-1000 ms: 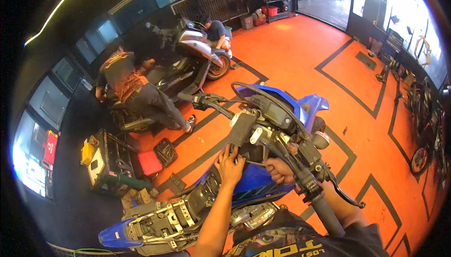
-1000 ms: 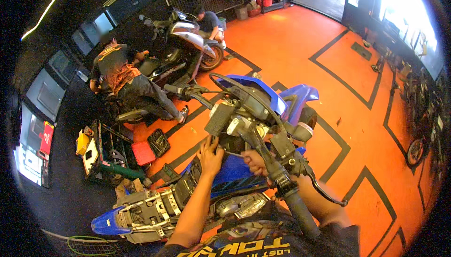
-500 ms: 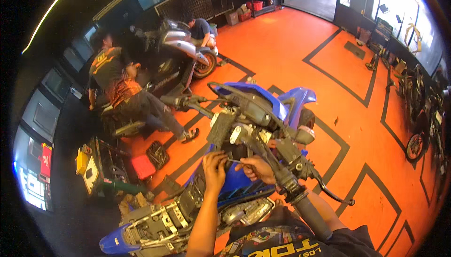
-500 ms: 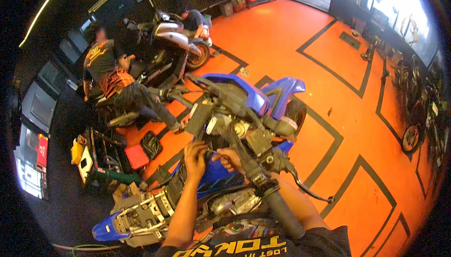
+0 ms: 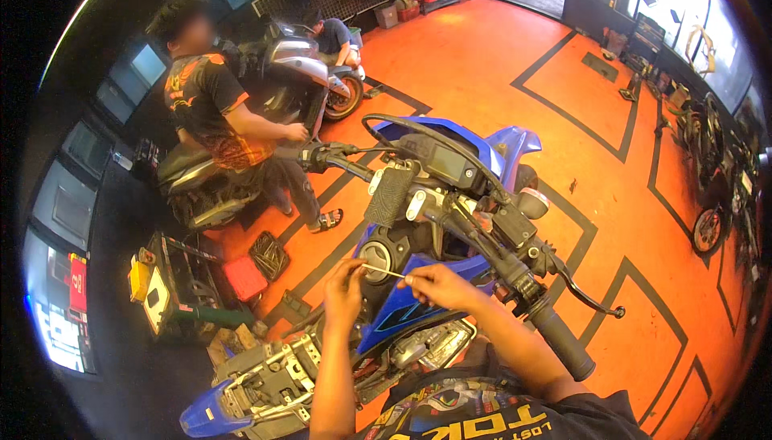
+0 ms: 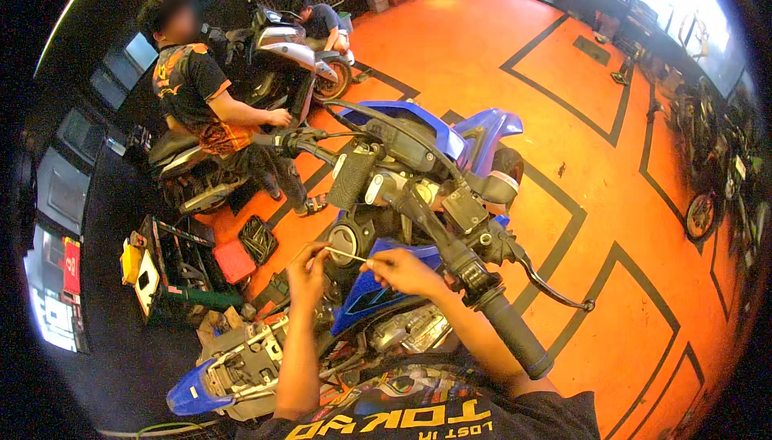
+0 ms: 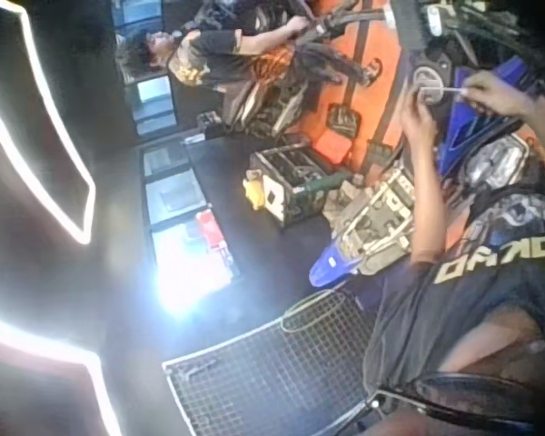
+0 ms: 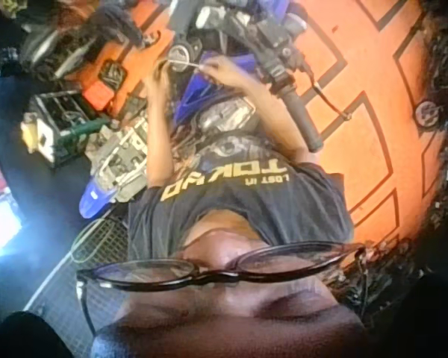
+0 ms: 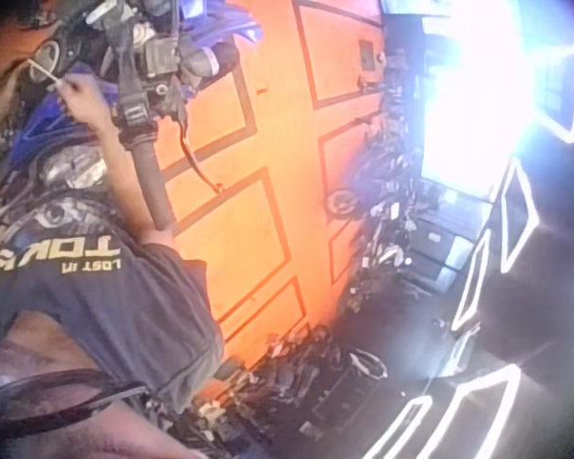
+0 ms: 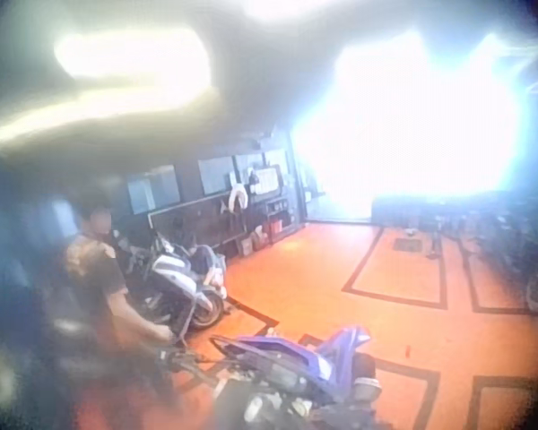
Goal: The person removes screws from a motorcycle fuel tank fairing using a screwdriver, places the screws in a tray, and then removes another bolt from the engine area using a T-handle wrench.
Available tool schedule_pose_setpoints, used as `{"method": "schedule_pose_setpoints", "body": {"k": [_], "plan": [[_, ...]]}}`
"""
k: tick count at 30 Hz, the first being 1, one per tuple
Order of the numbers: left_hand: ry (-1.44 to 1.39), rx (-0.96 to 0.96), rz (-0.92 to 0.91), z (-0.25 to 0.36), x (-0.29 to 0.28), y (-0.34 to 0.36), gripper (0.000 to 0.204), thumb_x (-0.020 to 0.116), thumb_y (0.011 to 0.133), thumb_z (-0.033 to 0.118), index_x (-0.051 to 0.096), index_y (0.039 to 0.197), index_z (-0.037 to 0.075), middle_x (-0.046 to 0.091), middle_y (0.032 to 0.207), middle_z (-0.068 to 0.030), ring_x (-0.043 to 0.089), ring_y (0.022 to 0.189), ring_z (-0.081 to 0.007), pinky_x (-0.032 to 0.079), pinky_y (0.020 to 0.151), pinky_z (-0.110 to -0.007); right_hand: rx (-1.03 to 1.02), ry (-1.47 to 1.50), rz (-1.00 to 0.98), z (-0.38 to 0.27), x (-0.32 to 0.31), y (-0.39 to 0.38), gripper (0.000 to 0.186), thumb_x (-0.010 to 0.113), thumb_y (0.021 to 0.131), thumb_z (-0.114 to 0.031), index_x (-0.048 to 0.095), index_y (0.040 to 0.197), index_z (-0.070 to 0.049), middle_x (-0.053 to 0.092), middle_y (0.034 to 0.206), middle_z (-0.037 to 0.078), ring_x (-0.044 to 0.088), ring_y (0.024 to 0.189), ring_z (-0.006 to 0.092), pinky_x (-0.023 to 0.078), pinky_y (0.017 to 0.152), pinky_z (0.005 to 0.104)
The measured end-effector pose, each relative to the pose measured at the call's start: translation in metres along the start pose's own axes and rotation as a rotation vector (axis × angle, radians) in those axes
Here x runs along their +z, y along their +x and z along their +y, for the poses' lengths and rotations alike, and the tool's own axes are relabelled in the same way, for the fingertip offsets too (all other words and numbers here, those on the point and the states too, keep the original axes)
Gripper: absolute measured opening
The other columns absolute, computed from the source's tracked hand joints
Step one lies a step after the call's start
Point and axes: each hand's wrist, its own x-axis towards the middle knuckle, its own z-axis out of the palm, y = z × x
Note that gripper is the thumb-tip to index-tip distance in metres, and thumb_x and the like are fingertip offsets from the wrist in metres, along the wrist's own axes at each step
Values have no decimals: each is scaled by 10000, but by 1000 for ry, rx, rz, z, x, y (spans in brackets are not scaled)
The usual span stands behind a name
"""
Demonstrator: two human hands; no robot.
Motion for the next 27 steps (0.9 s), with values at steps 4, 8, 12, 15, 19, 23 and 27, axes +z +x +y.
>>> {"method": "schedule_pose_setpoints", "body": {"k": [4,8,12,15,19,23,27], "plan": [[216,183,-6,38,-29,4,130,639,902,-54,711,1007,-31,709,950,-140,703,839,-258,543,760,-319,-596,-789,532,1,19,15,135,638,941,-177,720,984,-78,648,953,128,622,920,347,540,729,411],[195,279,41,50,-31,12,160,656,882,-48,717,1029,-27,704,949,-152,698,845,-306,542,758,-363,-651,-789,673,-8,31,39,112,665,911,-156,709,977,-77,641,1022,128,629,968,356,542,791,442],[219,263,-21,59,-33,21,206,652,886,-39,717,1081,-30,708,968,-164,696,847,-325,542,771,-362,-733,-798,636,-6,21,52,118,649,916,-135,704,986,-58,680,966,145,643,924,367,545,798,453],[122,165,-82,69,-32,28,205,662,908,15,713,1101,-33,714,970,-166,702,834,-287,534,765,-346,-694,-689,536,-13,9,51,162,644,925,-133,712,1020,-22,709,994,185,664,928,396,541,809,451],[87,100,-79,58,-29,34,227,685,926,118,716,1100,-25,718,917,-156,700,810,-229,531,744,-344,-570,-550,457,-29,0,47,208,649,930,-136,708,1073,4,715,1005,214,681,937,404,538,812,424],[-57,-12,-13,67,-18,35,259,695,930,140,716,1142,-7,723,940,-145,709,830,-202,540,729,-313,-620,-541,456,-29,-5,49,191,644,929,-118,712,1060,4,716,993,216,698,920,380,543,805,416],[-105,94,-32,69,-21,38,254,682,948,126,711,1163,-7,726,991,-133,707,823,-193,548,708,-303,-549,-570,471,-36,-3,46,175,648,910,-69,710,1056,4,718,962,211,705,890,368,547,792,405]]}}
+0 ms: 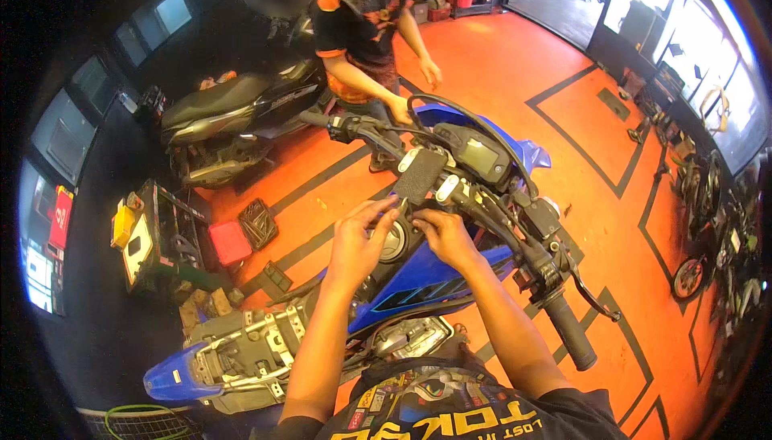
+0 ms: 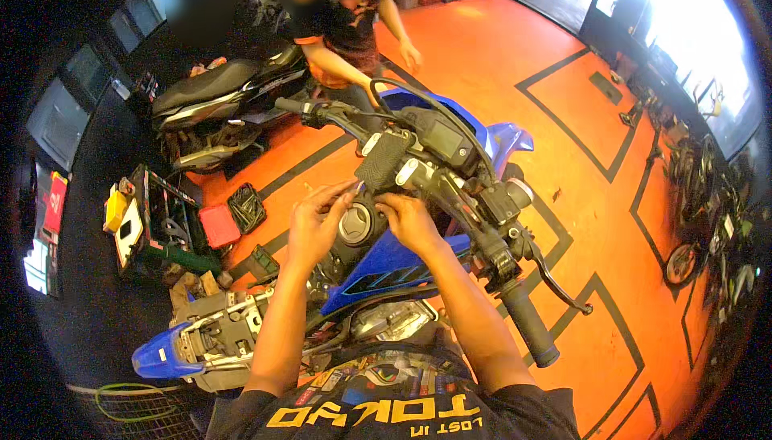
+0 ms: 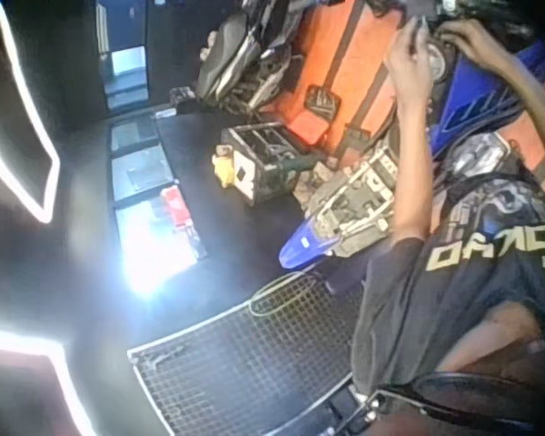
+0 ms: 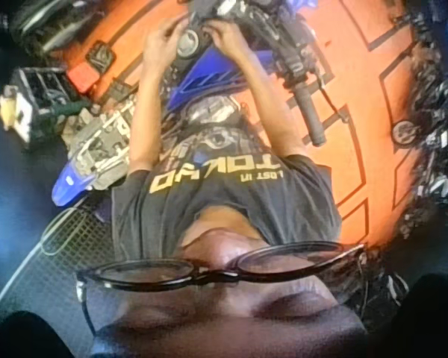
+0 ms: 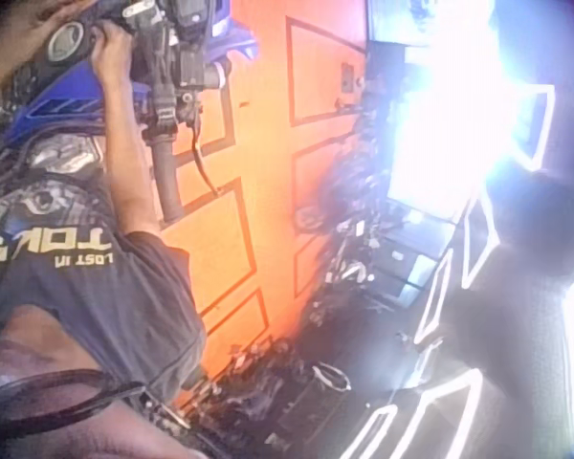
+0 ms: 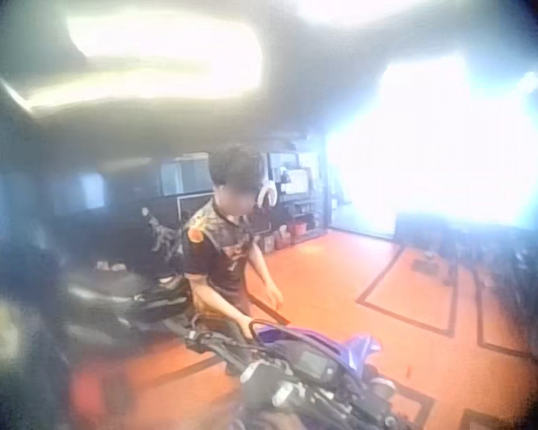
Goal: The person removes screws from a motorcycle fuel tank fairing using a screwdriver, places the screws in a tray, and then removes another bolt from the engine area using a T-handle wrench.
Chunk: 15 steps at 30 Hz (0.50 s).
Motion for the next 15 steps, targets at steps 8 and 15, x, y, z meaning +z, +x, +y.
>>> {"method": "schedule_pose_setpoints", "body": {"k": [8,15], "plan": [[-15,-1,-97,-3,-6,1,238,676,928,38,728,1159,22,712,1068,-120,695,950,-196,566,823,-331,-106,-100,-40,3,3,2,178,634,900,-55,709,1054,-8,709,960,209,675,908,387,534,801,435],[135,264,-65,-12,-13,9,194,706,873,46,714,1060,-4,698,1050,-130,686,972,-307,537,854,-381,-184,-230,-51,4,7,5,169,601,883,-30,685,1030,-16,692,941,196,641,938,405,517,815,471]]}}
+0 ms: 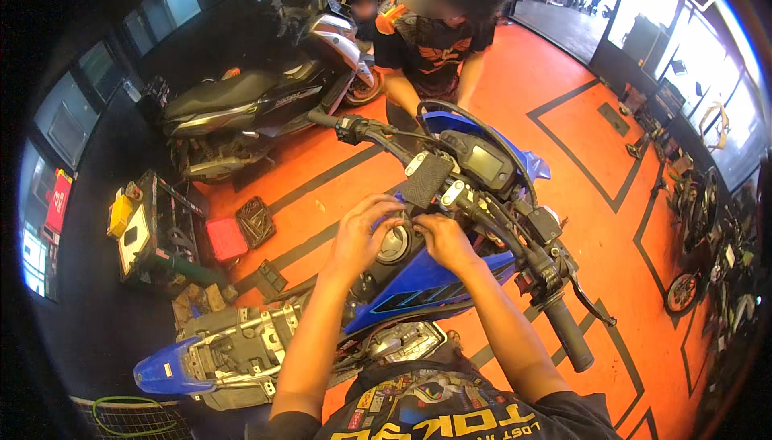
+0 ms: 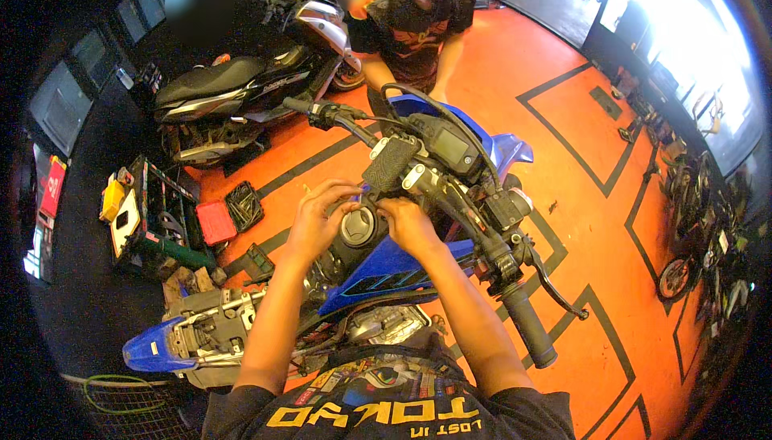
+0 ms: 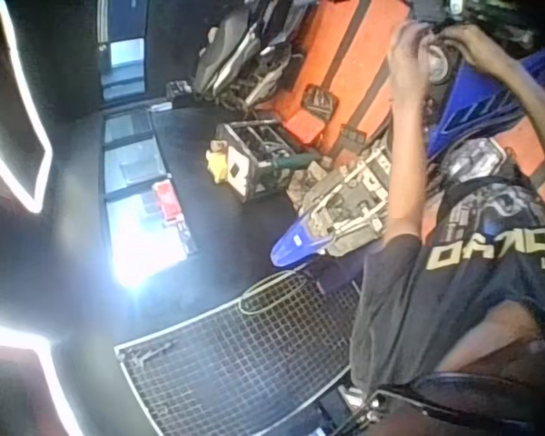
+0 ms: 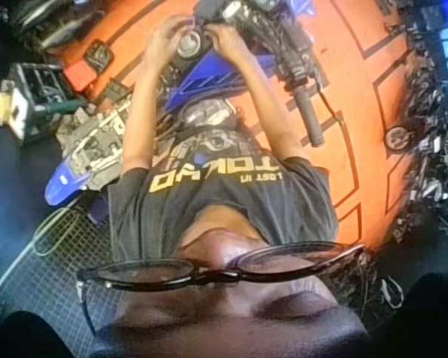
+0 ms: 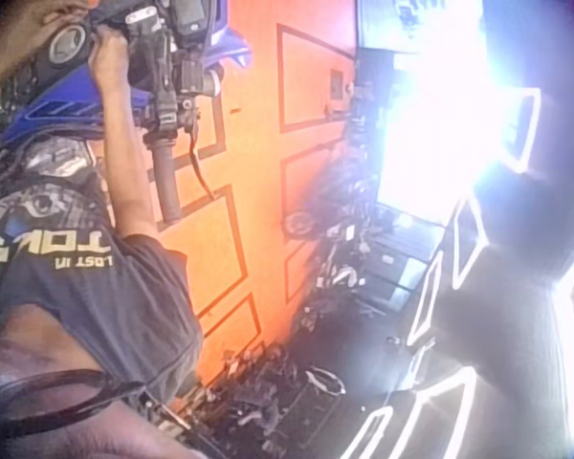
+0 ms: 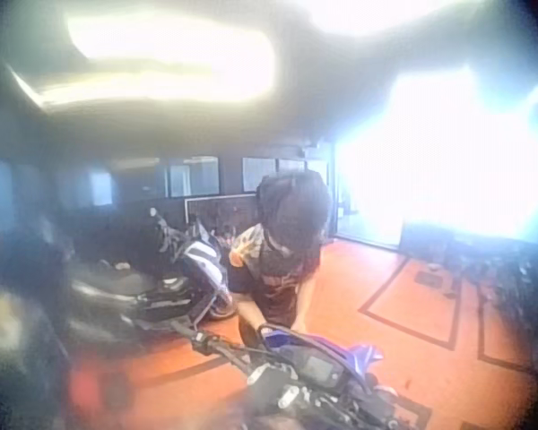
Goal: The person removes screws from a motorcycle fuel tank fairing using a screwdriver, places the screws in a tray, and then removes another bolt from the engine area using a T-handle wrench.
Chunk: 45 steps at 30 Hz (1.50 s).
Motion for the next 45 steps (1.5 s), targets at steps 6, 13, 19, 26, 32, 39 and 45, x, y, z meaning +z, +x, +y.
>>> {"method": "schedule_pose_setpoints", "body": {"k": [6,13,19,26,32,39,45], "plan": [[164,92,-42,2,-4,0,183,734,855,109,720,1013,17,667,954,-134,654,921,-342,520,817,-416,-1,-82,-56,3,0,-1,117,593,891,-69,676,969,-41,689,917,176,629,921,394,509,809,475],[236,-249,41,-15,8,-4,188,667,909,174,653,828,5,607,762,-151,614,671,-295,490,626,-429,25,-187,-6,-10,12,-14,133,602,922,-123,656,1023,-55,699,1014,154,621,1015,367,522,884,469],[-983,-1096,204,-50,13,-13,287,584,959,302,590,822,50,521,653,-9,484,534,-138,390,508,-289,-21,-194,294,-27,28,-17,210,729,859,-238,679,998,-89,653,932,102,614,949,312,493,771,403],[-15,-512,-18,-17,7,-29,418,546,1031,297,600,779,-33,512,632,-58,465,584,-202,379,568,-333,24,-222,288,-20,33,-20,100,679,885,-161,646,930,-79,647,930,81,605,941,301,499,796,421],[269,-90,-92,32,29,-24,240,571,1011,182,663,949,-31,564,782,-145,541,700,-272,437,647,-378,27,-158,207,-2,28,-30,326,635,768,-43,653,1088,-108,666,1040,63,586,1047,287,457,855,434],[588,61,-8,29,51,-13,174,588,993,122,675,1032,-24,615,1022,-149,603,951,-287,485,830,-374,-12,-21,78,54,77,-17,457,666,794,-157,622,1246,-107,650,1204,87,574,1140,320,509,934,422],[221,-532,205,-11,37,-39,352,594,1034,303,674,963,-33,648,766,-15,585,705,-74,464,646,-242,-21,204,11,56,127,-33,489,684,766,-155,618,1242,-65,622,1257,101,554,1181,314,477,974,448]]}}
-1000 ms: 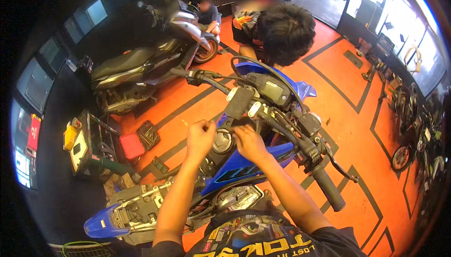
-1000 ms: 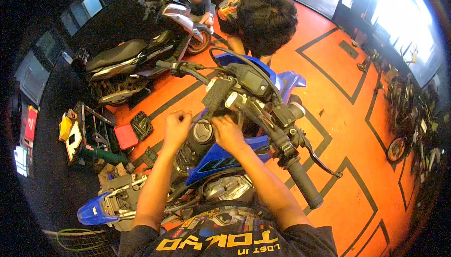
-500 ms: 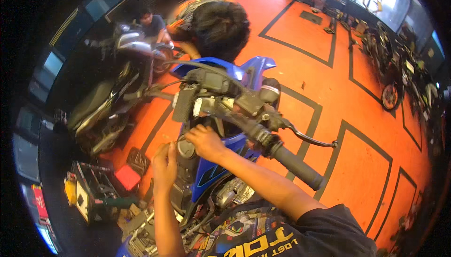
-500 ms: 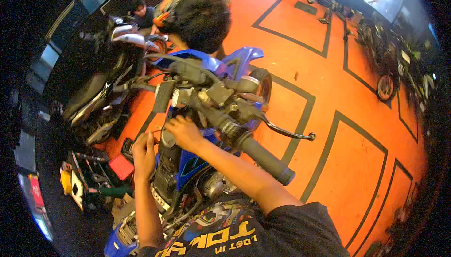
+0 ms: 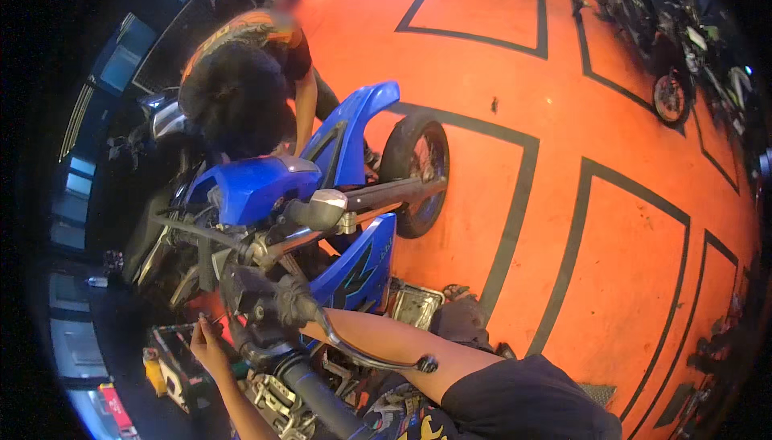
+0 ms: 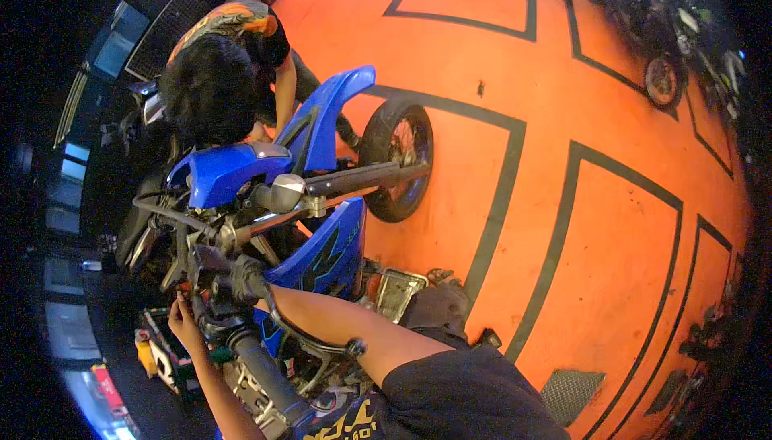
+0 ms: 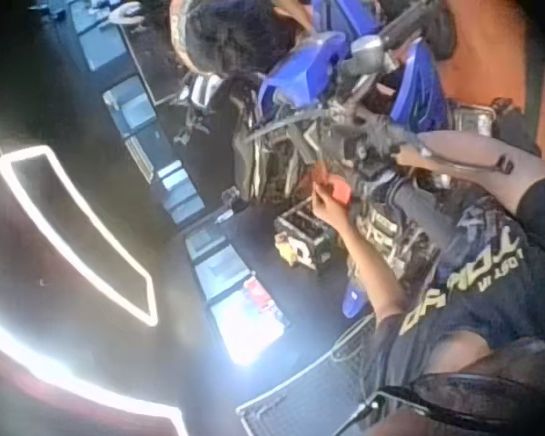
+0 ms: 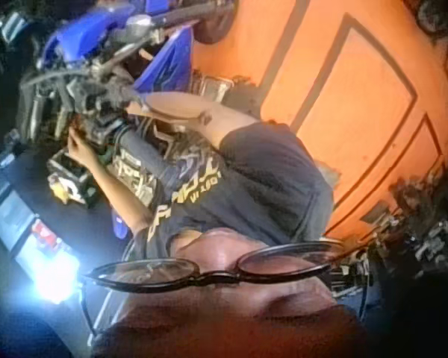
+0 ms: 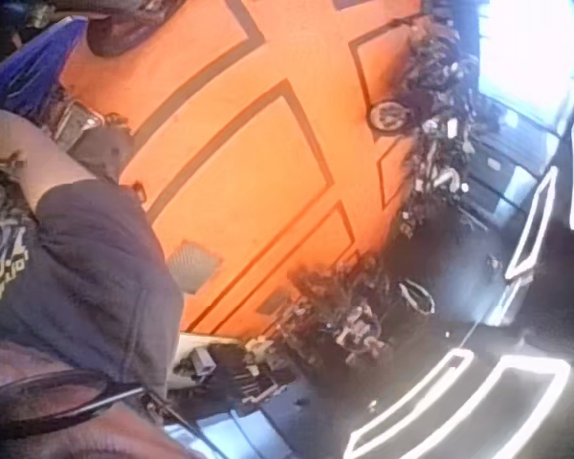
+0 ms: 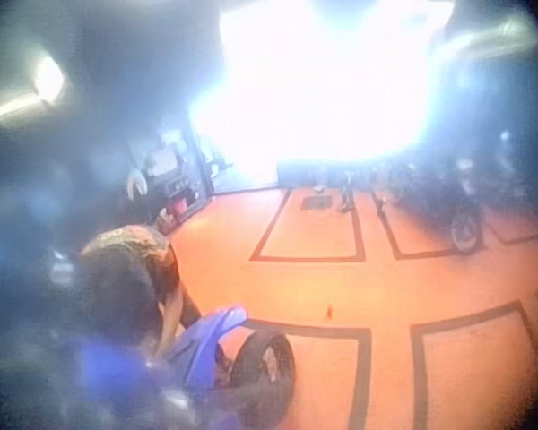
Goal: The person removes screws from a motorcycle fuel tank fairing using a screwdriver, places the screws in a tray, and then removes another bolt from the engine area using a T-handle wrench.
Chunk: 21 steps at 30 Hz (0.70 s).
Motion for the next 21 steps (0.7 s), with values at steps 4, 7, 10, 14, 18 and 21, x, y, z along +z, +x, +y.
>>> {"method": "schedule_pose_setpoints", "body": {"k": [4,7,10,14,18,21], "plan": [[-113,-195,52,-39,-25,19,361,608,1018,334,701,1053,-14,715,897,-72,660,755,-132,476,641,-221,-1,135,24,-7,10,14,512,697,748,-154,615,1239,-38,603,1291,110,540,1208,311,456,1000,466],[-54,-320,140,-27,-23,12,523,522,1038,447,687,1163,-33,724,1002,-132,676,871,-213,507,770,-310,12,204,56,-6,12,16,530,706,734,-153,613,1237,-17,589,1317,117,529,1228,308,440,1020,479],[76,-186,-64,23,16,-2,499,510,1049,403,686,1153,-53,719,1006,-138,656,884,-196,497,842,-330,65,245,139,18,4,25,548,715,720,-152,611,1235,4,575,1344,124,519,1249,305,423,1040,492],[229,-173,-90,12,-5,-23,485,518,1047,390,689,1144,-53,719,994,-135,654,876,-196,498,838,-328,-129,93,-47,-15,-22,23,455,723,730,-235,698,1139,-39,626,1249,97,506,1253,312,408,1055,469],[286,-163,-89,11,-11,-8,471,526,1044,378,692,1136,-53,720,983,-133,652,867,-196,499,834,-326,44,279,-29,-20,-34,22,285,587,866,-215,714,1079,-75,680,1124,60,531,1226,283,425,1048,451],[305,-154,-91,10,-11,0,460,533,1042,369,694,1129,-53,720,974,-131,651,861,-196,500,831,-324,65,322,13,-19,-39,23,255,550,895,-180,695,1077,-76,674,1096,90,547,1206,315,414,1058,486]]}}
